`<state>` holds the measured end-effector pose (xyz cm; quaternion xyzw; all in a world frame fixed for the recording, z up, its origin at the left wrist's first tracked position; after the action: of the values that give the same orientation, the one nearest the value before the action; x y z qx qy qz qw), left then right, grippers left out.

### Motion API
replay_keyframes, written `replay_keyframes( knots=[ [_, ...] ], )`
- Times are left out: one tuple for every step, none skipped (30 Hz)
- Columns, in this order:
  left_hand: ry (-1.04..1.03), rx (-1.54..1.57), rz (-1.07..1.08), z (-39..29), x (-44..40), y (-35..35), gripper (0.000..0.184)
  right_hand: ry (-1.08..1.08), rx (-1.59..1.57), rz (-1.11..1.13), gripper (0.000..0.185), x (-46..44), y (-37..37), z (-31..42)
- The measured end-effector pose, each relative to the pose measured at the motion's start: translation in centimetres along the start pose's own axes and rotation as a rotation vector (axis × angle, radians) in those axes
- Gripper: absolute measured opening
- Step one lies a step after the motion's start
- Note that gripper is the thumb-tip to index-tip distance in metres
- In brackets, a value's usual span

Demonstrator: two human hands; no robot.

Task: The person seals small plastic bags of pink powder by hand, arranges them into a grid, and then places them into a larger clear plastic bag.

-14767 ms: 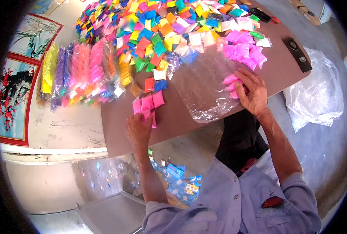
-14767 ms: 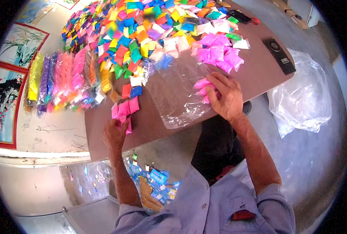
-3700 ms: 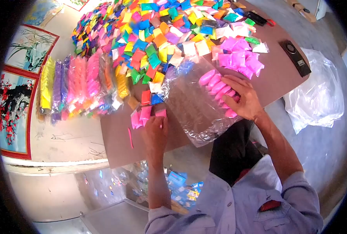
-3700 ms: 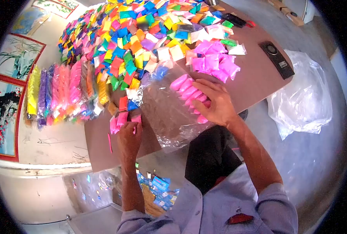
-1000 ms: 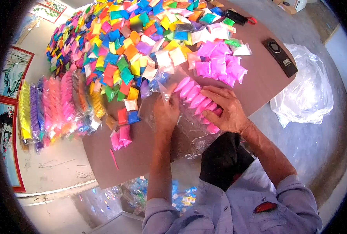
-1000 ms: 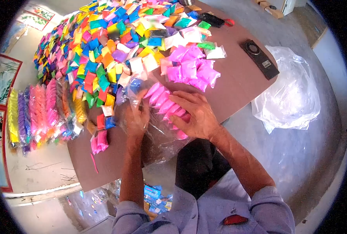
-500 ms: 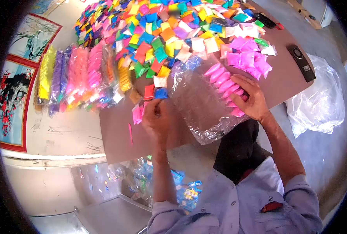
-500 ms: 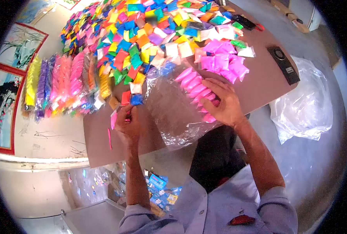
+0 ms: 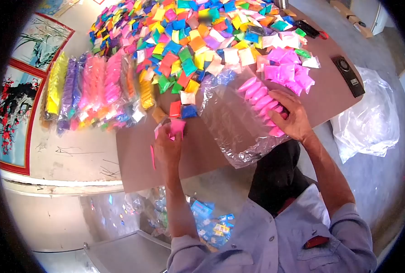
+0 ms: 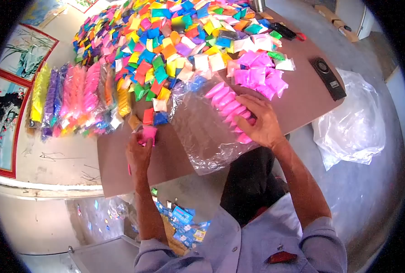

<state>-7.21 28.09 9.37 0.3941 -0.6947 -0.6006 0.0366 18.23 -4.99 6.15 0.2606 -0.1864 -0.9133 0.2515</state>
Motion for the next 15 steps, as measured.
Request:
replay_keyframes(
  knots=[
    [0.02,0.05,-0.025,0.2,0.2,0.1,0.027,-0.005,0.01,-0.007,0.053,0.1,-0.1,-0.2],
    [0.021,0.051,-0.025,0.2,0.4,0.2,0.027,-0.01,0.021,-0.015,0.053,0.1,0.0,-0.3],
    [0.07,0.161,0.014,0.3,0.6,-0.1,0.032,-0.012,0.023,-0.016,0.053,0.1,0.0,-0.3],
    [0.117,0.273,0.057,0.3,0.8,-0.6,0.038,-0.013,0.014,-0.016,0.052,0.1,0.2,0.0],
    [0.114,0.28,0.063,-0.2,1.0,-0.7,0.038,-0.016,0.006,-0.017,0.052,0.1,0.3,0.2],
    [0.22,0.516,0.187,-1.2,1.5,-2.4,0.039,-0.025,0.021,-0.022,0.052,0.2,0.6,0.1],
    [0.33,0.745,0.306,-2.1,2.3,-4.1,0.039,-0.007,0.015,-0.021,0.052,0.1,0.4,0.3],
    [0.327,0.752,0.31,-2.6,2.4,-5.0,0.039,0.011,0.009,-0.021,0.052,0.0,0.4,0.5],
    [0.237,0.772,0.311,-4.0,1.9,-5.6,0.037,0.013,-0.011,-0.025,0.052,0.1,0.3,0.4],
    [0.146,0.791,0.309,-5.5,1.5,-6.0,0.035,0.011,-0.003,-0.029,0.052,0.2,0.4,0.3],
    [0.142,0.796,0.311,-6.4,1.5,-6.7,0.035,0.005,0.009,-0.024,0.052,0.2,0.3,0.2],
    [0.105,0.747,0.33,-8.1,1.3,-6.8,0.034,0.0,0.019,-0.018,0.052,0.2,0.3,0.2],
    [0.068,0.694,0.348,-9.4,1.0,-7.0,0.034,-0.001,0.021,-0.02,0.052,0.1,0.4,0.3],
    [0.065,0.695,0.351,-9.9,0.8,-7.6,0.034,-0.009,0.022,-0.014,0.052,0.1,0.4,0.3],
    [0.047,0.71,0.362,-10.6,0.6,-8.2,0.034,-0.017,0.023,-0.006,0.053,0.2,0.4,0.3]
  ],
)
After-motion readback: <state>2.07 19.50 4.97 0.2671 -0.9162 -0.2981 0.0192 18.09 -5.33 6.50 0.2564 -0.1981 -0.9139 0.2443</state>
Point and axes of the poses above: each hand's wrist, its own x-axis away from the middle knuckle, its own y-axis out of the back of the hand, z = x × y, the point moved 9 cm from there along -x, towards the middle knuckle, and after that the axes turned 6 degrees about -y, right-handed, at the moved point
